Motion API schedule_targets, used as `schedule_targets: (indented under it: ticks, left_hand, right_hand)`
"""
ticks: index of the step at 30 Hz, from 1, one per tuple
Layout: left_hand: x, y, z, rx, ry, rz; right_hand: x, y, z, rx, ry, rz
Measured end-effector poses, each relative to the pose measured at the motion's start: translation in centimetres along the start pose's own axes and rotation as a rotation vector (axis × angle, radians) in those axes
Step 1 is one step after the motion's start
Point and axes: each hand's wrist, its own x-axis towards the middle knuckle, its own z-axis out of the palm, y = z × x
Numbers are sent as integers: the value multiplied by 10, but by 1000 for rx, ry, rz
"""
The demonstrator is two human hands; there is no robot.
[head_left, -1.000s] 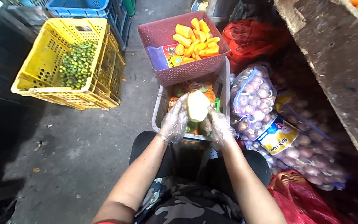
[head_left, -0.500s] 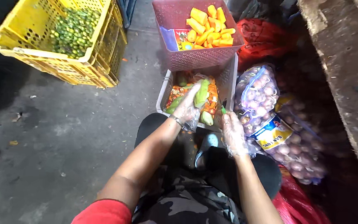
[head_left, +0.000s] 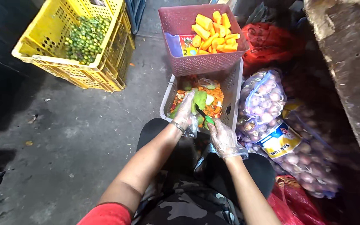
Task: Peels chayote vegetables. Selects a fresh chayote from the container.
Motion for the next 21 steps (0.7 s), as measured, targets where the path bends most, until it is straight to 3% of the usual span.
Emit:
schedule_targets:
  ticks: [8, 12, 15, 18, 21]
  left_hand:
    - [30, 1, -14, 8, 239, 72]
    - [32, -3, -17, -2, 202, 19]
    - [25, 3, -18, 12, 10, 21]
    - [29, 8, -22, 44, -50, 0]
    - [27, 9, -21, 175, -30, -9]
  right_hand:
    - [64, -14, 10, 11, -265, 190]
    - [97, 11, 23, 37, -398, 342]
    - [106, 58, 15, -52, -606, 431]
    - [86, 60, -20, -20, -494, 493]
    - [51, 31, -33, 178, -261, 285]
